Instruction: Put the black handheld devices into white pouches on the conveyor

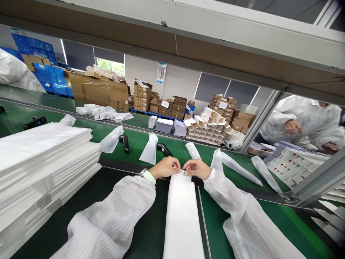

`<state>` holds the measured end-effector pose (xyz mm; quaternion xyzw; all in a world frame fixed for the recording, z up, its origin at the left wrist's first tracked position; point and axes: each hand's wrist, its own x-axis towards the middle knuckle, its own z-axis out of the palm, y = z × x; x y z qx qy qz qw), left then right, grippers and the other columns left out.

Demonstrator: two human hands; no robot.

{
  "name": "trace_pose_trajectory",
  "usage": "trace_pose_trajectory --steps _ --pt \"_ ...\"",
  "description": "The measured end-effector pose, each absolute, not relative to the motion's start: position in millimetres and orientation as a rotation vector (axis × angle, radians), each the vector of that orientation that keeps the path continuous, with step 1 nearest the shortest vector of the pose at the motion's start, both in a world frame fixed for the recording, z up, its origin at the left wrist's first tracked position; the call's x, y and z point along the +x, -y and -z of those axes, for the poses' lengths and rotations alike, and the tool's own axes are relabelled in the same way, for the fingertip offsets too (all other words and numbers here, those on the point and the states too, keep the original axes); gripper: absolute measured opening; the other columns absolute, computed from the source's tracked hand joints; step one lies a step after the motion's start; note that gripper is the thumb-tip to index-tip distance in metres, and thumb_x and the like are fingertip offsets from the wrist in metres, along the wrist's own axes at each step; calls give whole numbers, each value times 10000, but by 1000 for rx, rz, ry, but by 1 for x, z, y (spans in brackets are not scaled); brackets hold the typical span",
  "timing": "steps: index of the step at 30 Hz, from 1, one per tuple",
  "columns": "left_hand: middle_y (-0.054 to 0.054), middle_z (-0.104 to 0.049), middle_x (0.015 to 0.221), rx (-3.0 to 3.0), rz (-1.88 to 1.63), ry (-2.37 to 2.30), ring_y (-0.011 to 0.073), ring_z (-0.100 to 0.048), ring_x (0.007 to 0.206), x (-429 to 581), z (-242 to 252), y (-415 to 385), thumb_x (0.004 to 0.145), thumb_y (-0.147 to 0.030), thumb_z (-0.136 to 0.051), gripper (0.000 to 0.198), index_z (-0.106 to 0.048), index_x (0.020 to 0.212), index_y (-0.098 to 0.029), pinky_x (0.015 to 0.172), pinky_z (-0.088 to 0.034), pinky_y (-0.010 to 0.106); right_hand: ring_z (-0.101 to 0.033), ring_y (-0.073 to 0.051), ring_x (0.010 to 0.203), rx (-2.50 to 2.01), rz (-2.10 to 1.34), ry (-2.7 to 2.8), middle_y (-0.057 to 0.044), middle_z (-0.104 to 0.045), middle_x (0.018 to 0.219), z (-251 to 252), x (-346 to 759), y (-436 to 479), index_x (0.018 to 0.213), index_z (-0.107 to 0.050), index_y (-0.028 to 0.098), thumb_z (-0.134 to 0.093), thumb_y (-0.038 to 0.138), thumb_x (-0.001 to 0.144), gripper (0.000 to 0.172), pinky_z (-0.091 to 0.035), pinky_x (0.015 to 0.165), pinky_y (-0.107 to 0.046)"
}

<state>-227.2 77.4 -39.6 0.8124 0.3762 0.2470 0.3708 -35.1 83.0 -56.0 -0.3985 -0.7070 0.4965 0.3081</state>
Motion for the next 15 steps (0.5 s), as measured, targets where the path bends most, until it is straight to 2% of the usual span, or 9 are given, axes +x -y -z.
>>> trace_pose_trajectory --steps 4,6,10,15 --pt "33 -530 888 2094 -626 -913 177 -497 817 -226 39 -75 618 -413 -572 421 -503 970 -193 616 -379 228 -513 -91 531 -1058 -1336 1926 -3 -563 595 58 -32 -84 650 -578 116 -707 299 508 265 -421 551 -239" --pt "16 -519 907 2117 -607 -856 173 -469 867 -225 38 -73 620 -409 -579 358 -538 910 -204 679 -364 227 -504 -88 529 -1017 -1392 2000 4 -556 596 57 -31 -84 665 -564 121 -680 332 550 266 -413 542 -233" --pt "2 -515 804 2144 -503 -791 153 -486 746 -222 37 -70 611 -424 -592 274 -597 703 -166 645 -352 225 -480 -80 568 -920 -1504 2139 20 -530 617 50 -26 -82 684 -558 122 -637 357 608 260 -398 587 -225" --pt "15 -459 917 2025 -560 -628 133 -467 781 -219 34 -67 659 -411 -564 250 -604 683 -166 659 -354 213 -470 -97 595 -1014 -1477 2243 20 -504 589 44 -16 -83 555 -560 118 -638 412 575 305 -401 616 -242"
